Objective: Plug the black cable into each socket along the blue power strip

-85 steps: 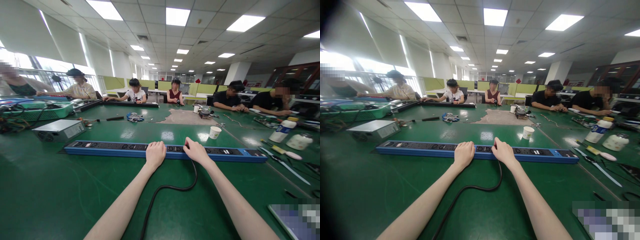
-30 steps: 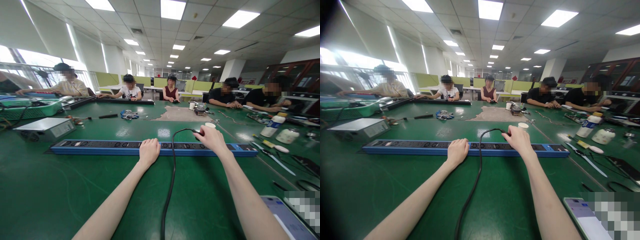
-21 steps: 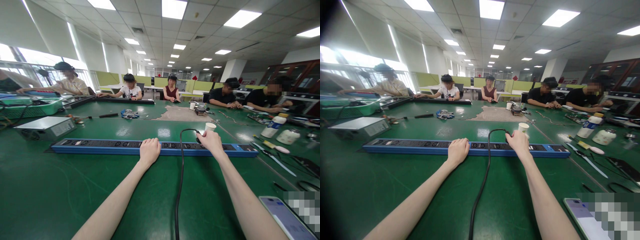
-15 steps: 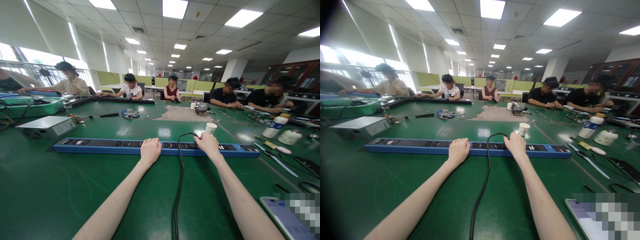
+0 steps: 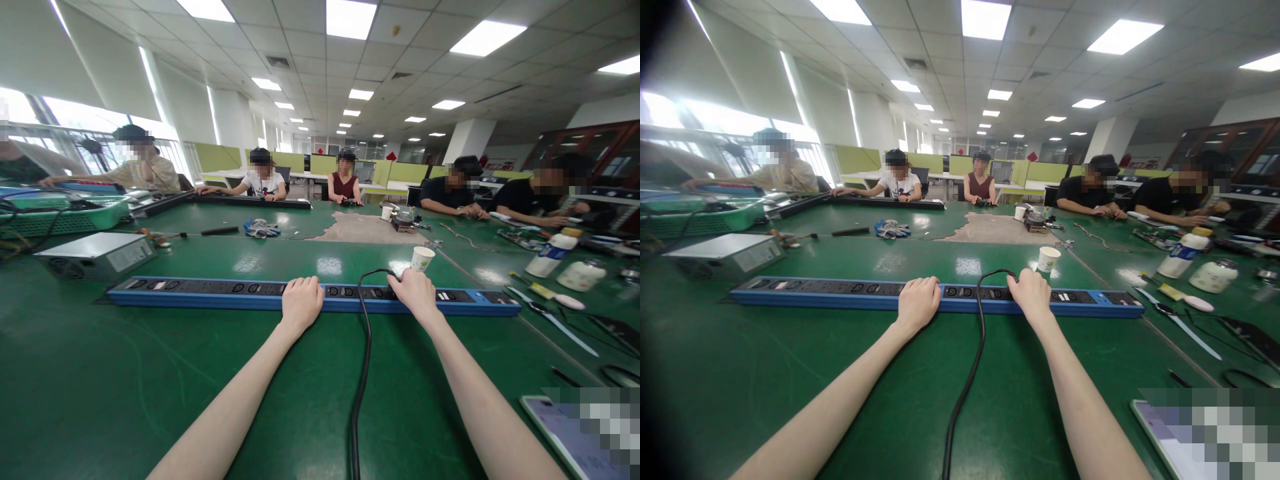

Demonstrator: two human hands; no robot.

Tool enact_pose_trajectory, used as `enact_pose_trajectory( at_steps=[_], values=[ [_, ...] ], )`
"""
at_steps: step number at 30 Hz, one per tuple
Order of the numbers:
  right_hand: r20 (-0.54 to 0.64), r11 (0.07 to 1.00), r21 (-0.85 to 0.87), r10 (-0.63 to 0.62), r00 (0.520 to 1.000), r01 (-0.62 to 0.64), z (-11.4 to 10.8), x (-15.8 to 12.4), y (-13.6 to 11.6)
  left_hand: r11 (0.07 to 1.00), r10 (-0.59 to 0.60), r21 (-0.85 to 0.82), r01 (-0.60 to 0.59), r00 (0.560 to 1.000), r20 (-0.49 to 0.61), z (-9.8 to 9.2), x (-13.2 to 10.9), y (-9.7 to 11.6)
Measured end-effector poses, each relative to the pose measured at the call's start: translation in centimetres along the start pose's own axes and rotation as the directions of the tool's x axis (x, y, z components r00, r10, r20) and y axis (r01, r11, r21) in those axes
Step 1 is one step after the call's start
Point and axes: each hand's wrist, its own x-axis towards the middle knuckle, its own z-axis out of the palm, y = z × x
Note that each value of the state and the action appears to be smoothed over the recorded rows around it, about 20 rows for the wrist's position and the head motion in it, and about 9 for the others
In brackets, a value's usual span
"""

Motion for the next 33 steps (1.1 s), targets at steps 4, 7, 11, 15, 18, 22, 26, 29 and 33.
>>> enact_pose_trajectory(
  at_steps=[4, 7, 11, 15, 18, 22, 26, 29, 33],
  values=[
    [-0.021, 0.995, -0.077, -0.063, 0.998, 0.061, -0.1, -0.5, -0.5, 1.000, 0.001, -0.004, -0.001, 1.000, -0.001, 0.0, 0.0, 0.0],
    [-0.023, 0.991, -0.107, -0.083, 0.996, 0.080, -0.1, -0.4, -0.6, 1.000, 0.004, -0.002, -0.004, 1.000, -0.001, 0.1, 0.0, 0.0],
    [-0.010, 0.991, -0.105, -0.087, 0.996, 0.085, 0.1, -0.2, -0.4, 1.000, 0.005, 0.005, -0.005, 1.000, -0.002, 0.1, 0.0, 0.0],
    [-0.032, 0.993, -0.089, -0.077, 0.997, 0.074, 0.4, -0.3, -0.3, 1.000, 0.003, 0.007, -0.003, 1.000, -0.003, 0.0, -0.1, 0.0],
    [-0.042, 0.994, -0.076, -0.078, 0.996, 0.075, 0.3, -0.4, 0.0, 1.000, 0.003, 0.004, -0.003, 1.000, 0.002, 0.0, 0.0, 0.0],
    [-0.027, 0.996, -0.063, -0.068, 0.997, 0.066, 0.2, -0.3, 0.2, 1.000, 0.011, 0.000, -0.011, 1.000, 0.012, -0.1, 0.1, -0.1],
    [-0.021, 0.999, -0.040, -0.034, 0.999, 0.033, 0.2, -0.4, -0.2, 1.000, 0.006, 0.018, -0.006, 1.000, 0.020, 0.0, 0.1, -0.1],
    [-0.066, 0.999, 0.024, 0.034, 0.997, -0.033, -1.2, 0.1, 0.0, 1.000, 0.009, 0.018, -0.010, 1.000, 0.015, 0.1, 0.0, -0.2],
    [-0.211, 0.982, 0.165, 0.122, 0.970, -0.087, -4.9, 1.6, 2.9, 1.000, 0.015, 0.016, -0.015, 1.000, 0.010, 0.1, 0.0, -0.2]
  ],
)
